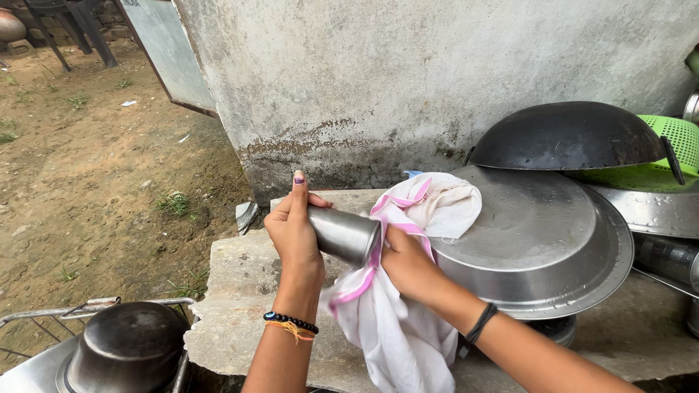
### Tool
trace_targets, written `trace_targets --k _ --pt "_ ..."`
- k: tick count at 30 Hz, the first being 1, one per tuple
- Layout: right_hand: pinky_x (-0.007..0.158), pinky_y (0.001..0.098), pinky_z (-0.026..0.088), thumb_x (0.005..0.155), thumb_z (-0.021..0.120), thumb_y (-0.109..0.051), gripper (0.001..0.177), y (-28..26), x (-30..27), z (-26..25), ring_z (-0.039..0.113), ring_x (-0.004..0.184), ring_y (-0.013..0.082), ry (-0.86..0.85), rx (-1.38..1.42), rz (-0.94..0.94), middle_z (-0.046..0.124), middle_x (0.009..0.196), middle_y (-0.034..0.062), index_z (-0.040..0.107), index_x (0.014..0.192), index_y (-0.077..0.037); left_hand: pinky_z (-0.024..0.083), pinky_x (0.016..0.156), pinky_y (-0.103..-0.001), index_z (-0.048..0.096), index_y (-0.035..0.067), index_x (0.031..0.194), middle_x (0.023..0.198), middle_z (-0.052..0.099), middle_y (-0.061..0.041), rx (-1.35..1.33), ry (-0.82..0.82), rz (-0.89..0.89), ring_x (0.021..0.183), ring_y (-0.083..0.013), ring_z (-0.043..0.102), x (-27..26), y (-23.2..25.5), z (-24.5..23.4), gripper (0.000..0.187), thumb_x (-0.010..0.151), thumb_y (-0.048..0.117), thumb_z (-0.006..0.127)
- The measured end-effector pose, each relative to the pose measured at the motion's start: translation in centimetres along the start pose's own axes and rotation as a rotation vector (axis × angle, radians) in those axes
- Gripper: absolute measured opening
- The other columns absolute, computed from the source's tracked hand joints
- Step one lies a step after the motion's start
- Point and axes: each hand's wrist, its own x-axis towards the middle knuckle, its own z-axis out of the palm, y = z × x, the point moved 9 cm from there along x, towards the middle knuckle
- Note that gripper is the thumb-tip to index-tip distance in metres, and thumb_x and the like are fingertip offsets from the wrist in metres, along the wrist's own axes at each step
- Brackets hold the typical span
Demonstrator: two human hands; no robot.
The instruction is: The person wipes and dries a metal cup and several small metal plates with a white cloth, then organizes them along with other dishes near a washing area.
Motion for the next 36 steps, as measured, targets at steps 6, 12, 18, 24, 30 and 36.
trace_targets --k 6,12,18,24,30,36 --pt "0.089 0.0385 0.056 0.094 0.055 -0.009 0.043 3.7 0.2 0.2 0.071 0.109 0.0307 -0.194 0.193 0.261 0.073 0.122 0.0209 0.062 0.137 -0.003 0.052 0.068 -0.027 0.076 0.005 0.084 0.085 0.075 -0.009 0.288 -0.347 0.023 0.073 -0.0118 0.067 -0.3 0.3 2.2 0.041 0.098 0.04 0.062" --pt "0.088 0.0444 0.053 0.092 0.05 -0.008 0.034 -4.0 -1.7 -3.7 0.067 0.108 0.0409 0.133 -0.562 -0.31 0.07 0.117 0.022 0.06 0.125 -0.004 0.059 0.056 -0.036 0.077 0.007 0.095 0.076 0.07 -0.004 0.578 -0.285 -0.453 0.064 -0.0165 0.069 -2.9 -3.1 1.5 0.044 0.093 0.047 0.058" --pt "0.086 0.0418 0.056 0.095 0.053 -0.017 0.032 2.3 1.2 -3.1 0.071 0.103 0.0311 0.023 -0.02 0.096 0.075 0.112 0.0196 0.065 0.12 -0.003 0.043 0.056 -0.028 0.08 0.001 0.087 0.065 0.065 -0.002 0.614 -0.197 0.091 0.062 -0.0082 0.054 -2.0 1.1 3.0 0.055 0.098 0.05 0.057" --pt "0.088 0.0393 0.059 0.1 0.046 -0.03 0.04 7.2 0.3 -1.0 0.072 0.096 0.025 -0.089 0.78 0.624 0.075 0.111 0.0173 0.064 0.121 -0.001 0.048 0.065 -0.026 0.073 0.003 0.087 0.079 0.069 0.0 0.434 -0.059 0.285 0.073 -0.0069 0.058 -2.7 2.5 3.0 0.038 0.098 0.039 0.066" --pt "0.096 0.037 0.051 0.101 0.047 -0.019 0.036 2.1 0.0 -5.1 0.068 0.109 0.0233 0.243 0.494 0.204 0.074 0.116 0.0108 0.062 0.131 -0.004 0.051 0.069 -0.034 0.062 0.006 0.091 0.09 0.062 -0.004 0.59 0.255 0.374 0.082 -0.0179 0.062 -3.7 5.5 1.1 0.029 0.092 0.032 0.074" --pt "0.116 0.0427 0.041 0.084 0.052 0.006 0.065 -10.1 -4.7 -4.0 0.052 0.134 0.0382 0.428 -0.415 -0.63 0.052 0.14 0.0214 0.049 0.148 -0.001 0.049 0.072 -0.043 0.064 0.007 0.102 0.092 0.066 -0.01 0.847 0.233 0.576 0.083 -0.0245 0.064 -5.4 7.3 2.8 0.017 0.105 0.024 0.062"
